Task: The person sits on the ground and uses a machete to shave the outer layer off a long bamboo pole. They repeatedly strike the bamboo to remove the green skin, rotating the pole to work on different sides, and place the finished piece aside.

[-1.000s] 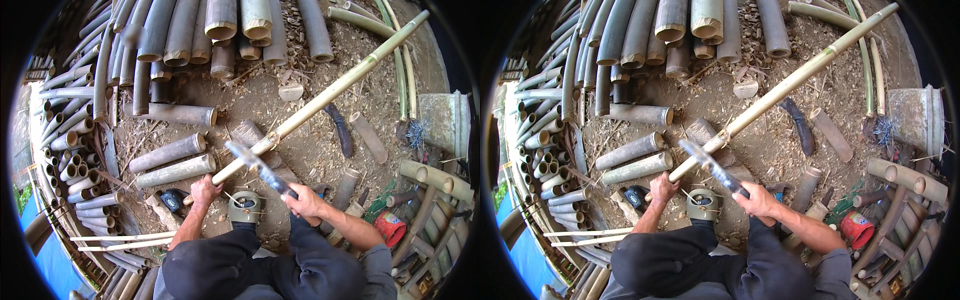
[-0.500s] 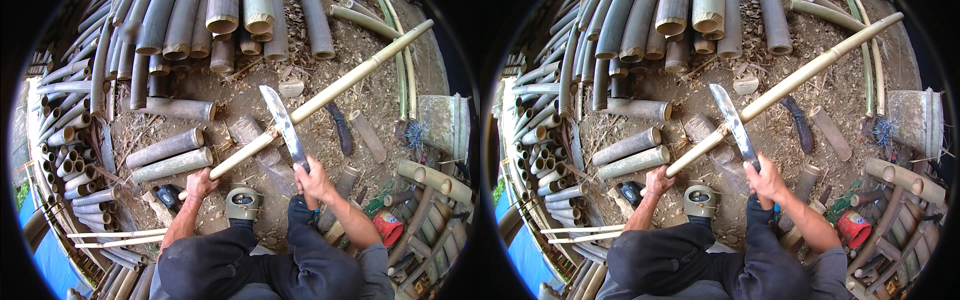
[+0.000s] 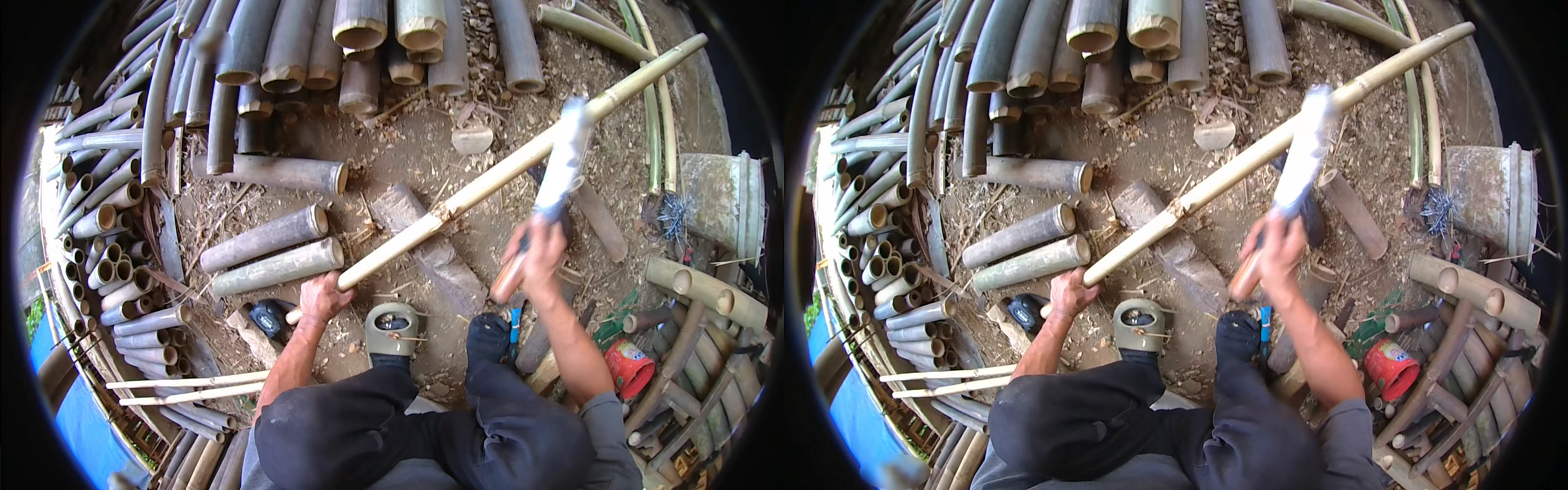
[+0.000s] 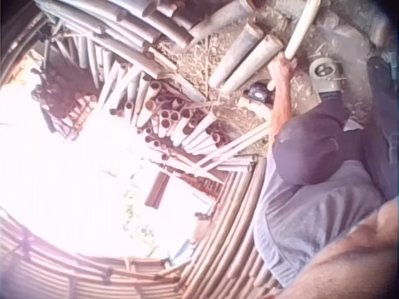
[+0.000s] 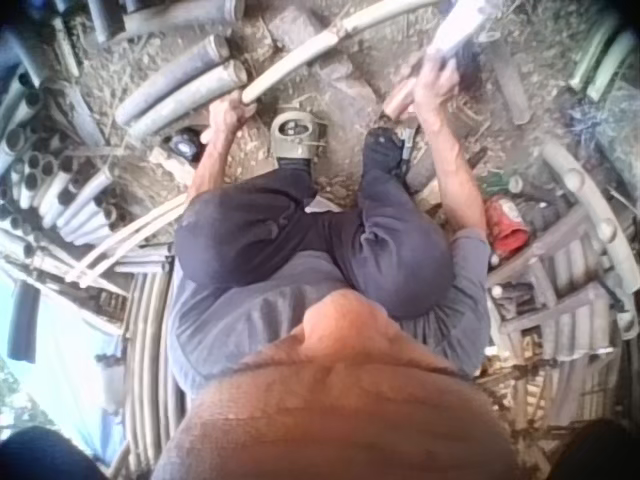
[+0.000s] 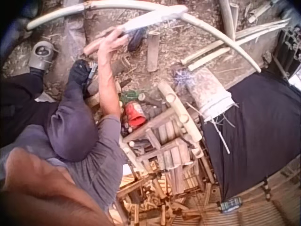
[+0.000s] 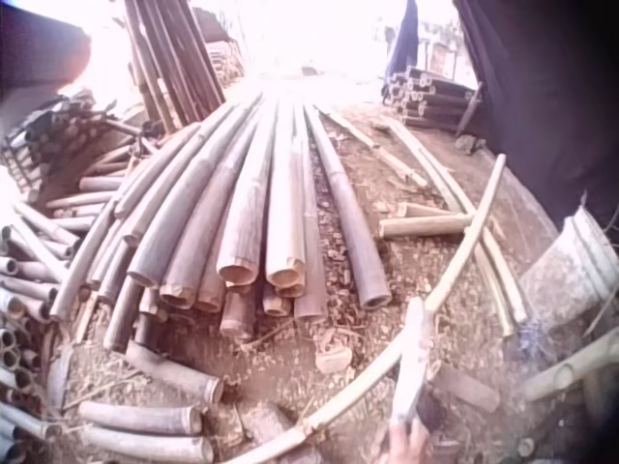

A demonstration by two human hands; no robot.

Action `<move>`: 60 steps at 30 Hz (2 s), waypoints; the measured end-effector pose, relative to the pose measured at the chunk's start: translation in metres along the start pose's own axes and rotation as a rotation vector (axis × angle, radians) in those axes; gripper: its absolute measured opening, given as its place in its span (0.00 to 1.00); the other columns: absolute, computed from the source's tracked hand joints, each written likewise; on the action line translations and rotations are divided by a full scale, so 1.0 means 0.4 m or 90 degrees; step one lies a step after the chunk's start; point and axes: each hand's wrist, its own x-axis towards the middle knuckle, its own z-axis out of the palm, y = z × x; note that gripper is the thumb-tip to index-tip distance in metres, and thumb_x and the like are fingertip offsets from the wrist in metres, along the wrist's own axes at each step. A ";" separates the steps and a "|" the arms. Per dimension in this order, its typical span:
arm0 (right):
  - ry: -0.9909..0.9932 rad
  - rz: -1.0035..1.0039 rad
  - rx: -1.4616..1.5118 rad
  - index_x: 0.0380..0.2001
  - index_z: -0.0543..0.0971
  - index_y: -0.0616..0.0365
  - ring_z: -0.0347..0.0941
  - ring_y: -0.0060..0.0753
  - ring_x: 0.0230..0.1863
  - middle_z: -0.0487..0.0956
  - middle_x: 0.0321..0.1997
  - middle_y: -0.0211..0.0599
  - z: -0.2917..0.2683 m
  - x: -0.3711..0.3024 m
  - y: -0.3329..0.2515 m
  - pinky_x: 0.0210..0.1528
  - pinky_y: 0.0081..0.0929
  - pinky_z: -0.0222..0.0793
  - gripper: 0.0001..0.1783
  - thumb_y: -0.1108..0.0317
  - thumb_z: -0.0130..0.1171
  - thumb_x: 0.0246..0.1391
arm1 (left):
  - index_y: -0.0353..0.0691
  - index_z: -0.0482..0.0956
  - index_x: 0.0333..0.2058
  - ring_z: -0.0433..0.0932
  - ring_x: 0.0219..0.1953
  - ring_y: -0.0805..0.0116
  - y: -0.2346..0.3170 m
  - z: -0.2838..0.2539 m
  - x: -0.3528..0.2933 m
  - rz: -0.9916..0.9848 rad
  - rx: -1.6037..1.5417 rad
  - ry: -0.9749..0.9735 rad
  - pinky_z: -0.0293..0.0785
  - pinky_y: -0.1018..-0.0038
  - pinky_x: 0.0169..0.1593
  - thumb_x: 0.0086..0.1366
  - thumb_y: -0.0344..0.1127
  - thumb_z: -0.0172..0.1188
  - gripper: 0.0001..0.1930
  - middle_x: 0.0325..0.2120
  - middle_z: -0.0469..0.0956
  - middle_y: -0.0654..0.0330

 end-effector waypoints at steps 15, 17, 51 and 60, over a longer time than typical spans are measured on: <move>-0.223 0.195 -0.028 0.36 0.69 0.60 0.70 0.22 0.16 0.73 0.21 0.31 0.007 -0.055 0.016 0.14 0.23 0.70 0.10 0.64 0.48 0.67 | 0.44 0.80 0.27 0.82 0.27 0.48 -0.007 -0.009 -0.001 -0.040 0.019 -0.039 0.78 0.55 0.35 0.49 0.55 0.68 0.20 0.22 0.81 0.49; -0.029 0.118 0.086 0.31 0.70 0.59 0.70 0.22 0.14 0.73 0.19 0.31 0.023 -0.027 0.001 0.13 0.24 0.69 0.16 0.58 0.47 0.68 | 0.43 0.80 0.27 0.82 0.27 0.47 -0.021 0.000 -0.005 -0.048 0.025 -0.053 0.78 0.55 0.35 0.49 0.55 0.68 0.20 0.22 0.81 0.49; -0.198 0.138 -0.128 0.35 0.68 0.59 0.70 0.23 0.15 0.72 0.21 0.31 -0.024 -0.064 -0.016 0.14 0.24 0.71 0.13 0.60 0.48 0.68 | 0.47 0.75 0.30 0.75 0.36 0.57 0.048 0.028 -0.038 -0.030 0.070 0.165 0.67 0.61 0.39 0.46 0.44 0.72 0.16 0.29 0.74 0.59; -0.160 0.141 -0.102 0.36 0.69 0.61 0.70 0.23 0.15 0.71 0.19 0.30 -0.018 -0.070 0.010 0.15 0.24 0.70 0.11 0.63 0.48 0.68 | 0.46 0.75 0.32 0.75 0.37 0.58 0.034 0.044 -0.051 -0.025 0.085 0.147 0.66 0.62 0.40 0.45 0.43 0.73 0.18 0.30 0.74 0.60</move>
